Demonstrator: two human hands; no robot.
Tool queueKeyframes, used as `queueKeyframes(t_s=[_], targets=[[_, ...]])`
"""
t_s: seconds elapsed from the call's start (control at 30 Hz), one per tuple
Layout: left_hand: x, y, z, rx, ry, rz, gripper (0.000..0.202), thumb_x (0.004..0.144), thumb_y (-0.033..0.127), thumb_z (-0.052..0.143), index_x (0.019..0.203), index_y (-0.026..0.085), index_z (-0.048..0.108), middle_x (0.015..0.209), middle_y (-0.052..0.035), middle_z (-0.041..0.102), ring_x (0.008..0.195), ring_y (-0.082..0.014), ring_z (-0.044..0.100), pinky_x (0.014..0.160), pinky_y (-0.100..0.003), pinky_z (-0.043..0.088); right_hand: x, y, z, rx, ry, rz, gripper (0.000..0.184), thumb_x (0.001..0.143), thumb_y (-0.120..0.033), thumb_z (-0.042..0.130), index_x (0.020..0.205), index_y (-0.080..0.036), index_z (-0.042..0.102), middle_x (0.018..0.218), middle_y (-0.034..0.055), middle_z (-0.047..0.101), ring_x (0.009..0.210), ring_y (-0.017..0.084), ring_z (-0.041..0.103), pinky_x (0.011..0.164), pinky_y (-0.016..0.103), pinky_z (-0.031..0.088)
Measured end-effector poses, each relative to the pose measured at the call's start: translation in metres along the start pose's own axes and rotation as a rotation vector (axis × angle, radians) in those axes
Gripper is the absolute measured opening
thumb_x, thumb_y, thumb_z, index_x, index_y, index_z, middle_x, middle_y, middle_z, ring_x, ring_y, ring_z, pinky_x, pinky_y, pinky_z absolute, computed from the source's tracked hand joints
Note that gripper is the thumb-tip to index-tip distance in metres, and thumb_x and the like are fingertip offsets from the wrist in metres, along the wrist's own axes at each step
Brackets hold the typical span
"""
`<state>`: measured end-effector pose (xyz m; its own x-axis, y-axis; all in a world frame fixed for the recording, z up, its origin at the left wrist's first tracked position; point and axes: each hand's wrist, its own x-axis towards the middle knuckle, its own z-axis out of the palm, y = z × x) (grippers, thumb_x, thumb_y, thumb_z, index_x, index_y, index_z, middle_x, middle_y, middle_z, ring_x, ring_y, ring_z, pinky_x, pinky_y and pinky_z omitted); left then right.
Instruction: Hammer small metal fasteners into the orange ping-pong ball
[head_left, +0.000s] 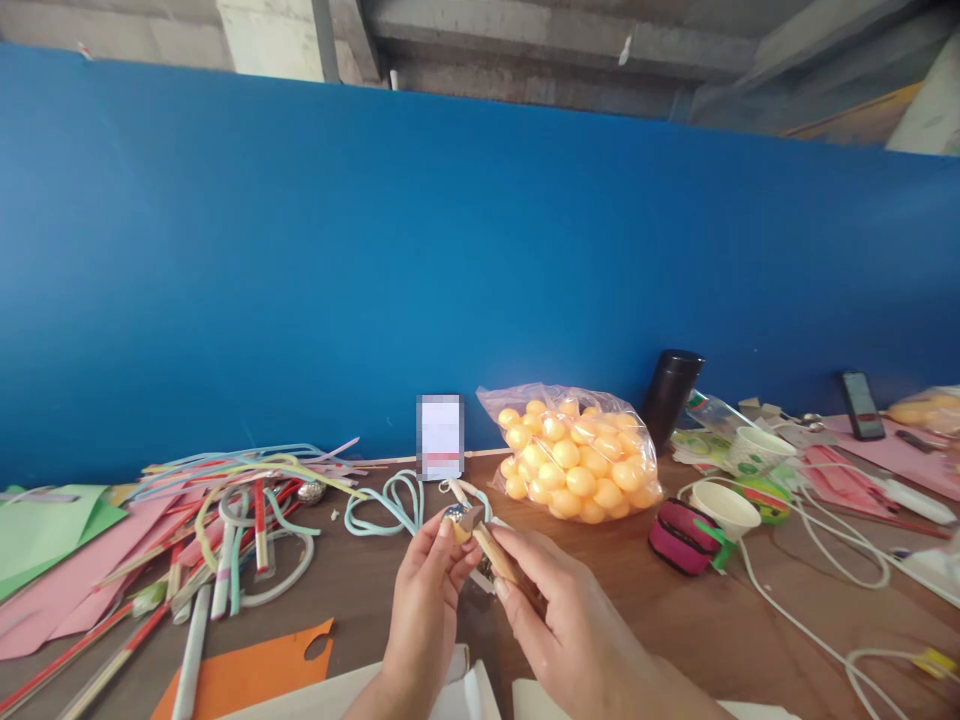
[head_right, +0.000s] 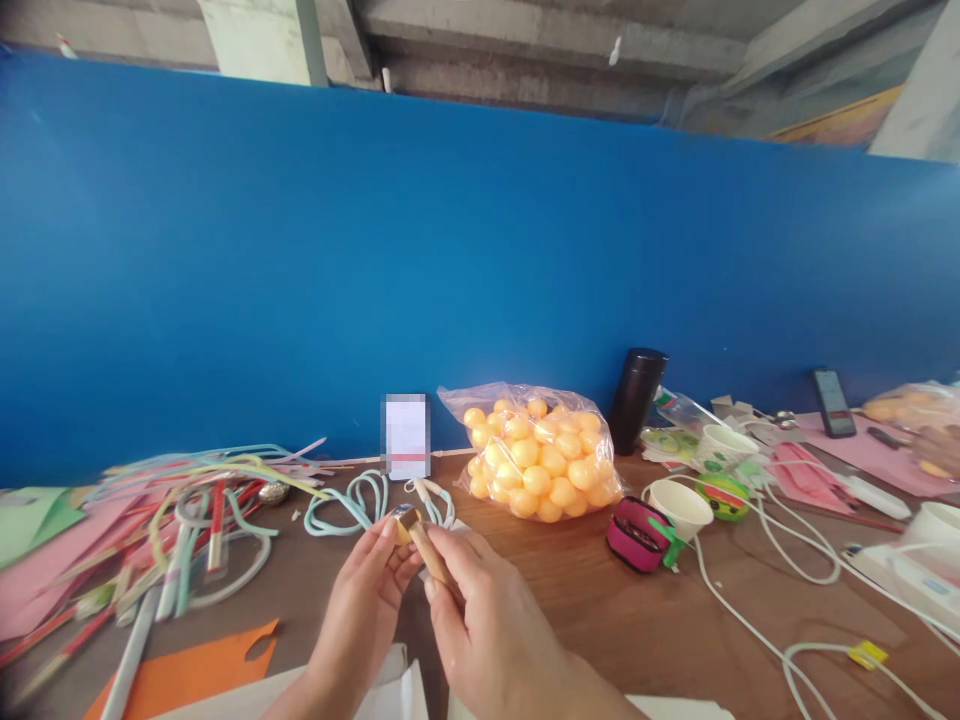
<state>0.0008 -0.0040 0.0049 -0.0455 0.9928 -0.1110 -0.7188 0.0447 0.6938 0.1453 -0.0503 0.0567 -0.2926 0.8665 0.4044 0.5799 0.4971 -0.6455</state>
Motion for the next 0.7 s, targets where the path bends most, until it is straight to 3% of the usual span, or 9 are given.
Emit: queueKeyframes(t_s=[0.43,0.7], targets=[[0.0044,-0.0006,-0.0029,-0.069,0.014,-0.06,0.016,0.08,0.025,0.07,0.09,0.014,0.066,0.086,-0.0077,0.071,0.077,-0.015,0.067,0.073,-0.027,0.057,0.0007,-0.001,-0.0036,0.042,0.115,0.02,0.041,0.091,-0.018,0.05,0.131,-0.021,0.054,0.119,0.012,0.068,0.106,0.028,0.065,0.094,0.04,0.055],[0.0043,0.0011,-0.0043,-0.079,-0.033,-0.095,0.015,0.083,0.025,0.066,0.091,0.013,0.066,0.085,-0.0088,0.07,0.076,-0.0155,0.067,0.072,-0.027,0.057,0.0,-0.0069,-0.0069,0.095,0.057,0.035,0.041,0.091,-0.016,0.05,0.132,-0.021,0.052,0.12,0.0104,0.066,0.105,0.025,0.065,0.094,0.038,0.054]])
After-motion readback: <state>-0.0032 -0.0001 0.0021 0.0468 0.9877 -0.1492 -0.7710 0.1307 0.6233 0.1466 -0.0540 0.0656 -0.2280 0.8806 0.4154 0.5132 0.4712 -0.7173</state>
